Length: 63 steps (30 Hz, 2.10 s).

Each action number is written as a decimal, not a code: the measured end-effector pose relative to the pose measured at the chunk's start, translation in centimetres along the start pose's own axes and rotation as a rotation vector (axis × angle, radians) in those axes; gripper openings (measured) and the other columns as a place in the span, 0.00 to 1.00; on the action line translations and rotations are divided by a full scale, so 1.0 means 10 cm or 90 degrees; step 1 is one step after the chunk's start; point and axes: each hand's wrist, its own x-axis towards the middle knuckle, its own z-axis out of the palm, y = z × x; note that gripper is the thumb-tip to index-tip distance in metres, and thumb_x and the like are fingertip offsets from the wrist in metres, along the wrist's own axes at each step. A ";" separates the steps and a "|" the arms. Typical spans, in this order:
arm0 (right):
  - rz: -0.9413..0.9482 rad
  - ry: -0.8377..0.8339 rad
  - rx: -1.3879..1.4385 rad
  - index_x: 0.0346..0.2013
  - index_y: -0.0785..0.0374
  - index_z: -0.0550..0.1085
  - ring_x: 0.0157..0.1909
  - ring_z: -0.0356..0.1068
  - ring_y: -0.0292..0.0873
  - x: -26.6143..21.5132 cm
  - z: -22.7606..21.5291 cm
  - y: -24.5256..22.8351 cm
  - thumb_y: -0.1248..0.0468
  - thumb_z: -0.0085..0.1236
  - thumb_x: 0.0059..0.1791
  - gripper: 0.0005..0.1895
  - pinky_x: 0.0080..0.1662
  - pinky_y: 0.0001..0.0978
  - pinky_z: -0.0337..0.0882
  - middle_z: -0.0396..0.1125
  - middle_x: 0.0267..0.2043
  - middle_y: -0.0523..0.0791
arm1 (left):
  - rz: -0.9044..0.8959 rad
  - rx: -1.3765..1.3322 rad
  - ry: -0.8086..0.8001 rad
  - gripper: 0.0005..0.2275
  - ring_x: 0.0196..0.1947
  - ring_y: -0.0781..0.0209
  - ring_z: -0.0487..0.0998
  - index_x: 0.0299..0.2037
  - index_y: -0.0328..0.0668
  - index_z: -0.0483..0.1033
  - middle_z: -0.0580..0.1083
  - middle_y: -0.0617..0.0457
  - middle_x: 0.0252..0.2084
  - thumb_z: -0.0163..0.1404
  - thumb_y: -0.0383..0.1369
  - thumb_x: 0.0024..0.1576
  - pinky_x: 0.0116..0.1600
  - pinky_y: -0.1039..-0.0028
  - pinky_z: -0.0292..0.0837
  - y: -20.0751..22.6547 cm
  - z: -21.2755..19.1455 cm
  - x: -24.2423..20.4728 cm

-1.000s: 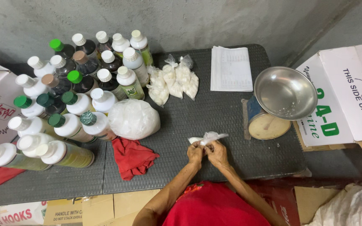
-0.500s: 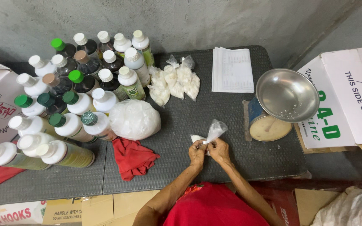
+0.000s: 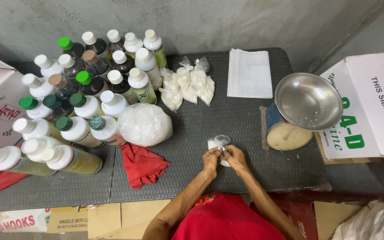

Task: The person scoops a white granular substance from a large sack into small plastic bags using a red scoop. They weigh each filled bag on a scale, tie the bags shut, and place them on a table next to other filled bags and bottles.

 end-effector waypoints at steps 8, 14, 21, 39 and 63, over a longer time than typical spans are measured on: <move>0.128 0.027 0.044 0.44 0.65 0.80 0.33 0.72 0.35 -0.03 -0.05 0.01 0.58 0.64 0.48 0.15 0.36 0.26 0.72 0.75 0.33 0.44 | 0.096 0.061 -0.043 0.08 0.33 0.66 0.78 0.43 0.32 0.82 0.81 0.51 0.35 0.54 0.27 0.59 0.42 0.78 0.73 -0.10 -0.08 0.01; 0.124 0.048 0.076 0.41 0.66 0.81 0.29 0.68 0.36 0.02 0.04 0.07 0.62 0.61 0.50 0.11 0.31 0.27 0.64 0.74 0.30 0.44 | 0.166 0.204 -0.006 0.08 0.34 0.66 0.79 0.43 0.31 0.83 0.82 0.51 0.34 0.57 0.28 0.57 0.41 0.79 0.74 -0.08 -0.13 -0.10; -0.183 0.145 -0.149 0.36 0.68 0.79 0.37 0.75 0.39 -0.16 0.20 -0.04 0.68 0.60 0.46 0.06 0.39 0.30 0.74 0.74 0.36 0.42 | 0.045 -0.042 0.014 0.05 0.29 0.62 0.82 0.38 0.32 0.81 0.81 0.49 0.33 0.55 0.27 0.57 0.34 0.76 0.75 -0.12 -0.19 0.05; 0.012 -0.087 0.284 0.41 0.68 0.78 0.29 0.64 0.32 -0.12 -0.20 -0.71 0.70 0.61 0.48 0.08 0.34 0.22 0.64 0.70 0.31 0.41 | 0.145 0.020 -0.109 0.32 0.63 0.53 0.66 0.68 0.44 0.61 0.65 0.50 0.63 0.59 0.34 0.52 0.65 0.64 0.64 0.21 -0.41 -0.08; 0.079 -0.137 0.397 0.37 0.61 0.77 0.44 0.71 0.40 -0.27 -0.31 -1.31 0.69 0.58 0.50 0.03 0.51 0.44 0.71 0.72 0.38 0.43 | 0.391 -0.019 0.000 0.20 0.39 0.59 0.80 0.51 0.34 0.70 0.77 0.47 0.42 0.60 0.16 0.48 0.45 0.71 0.79 1.07 0.03 -0.38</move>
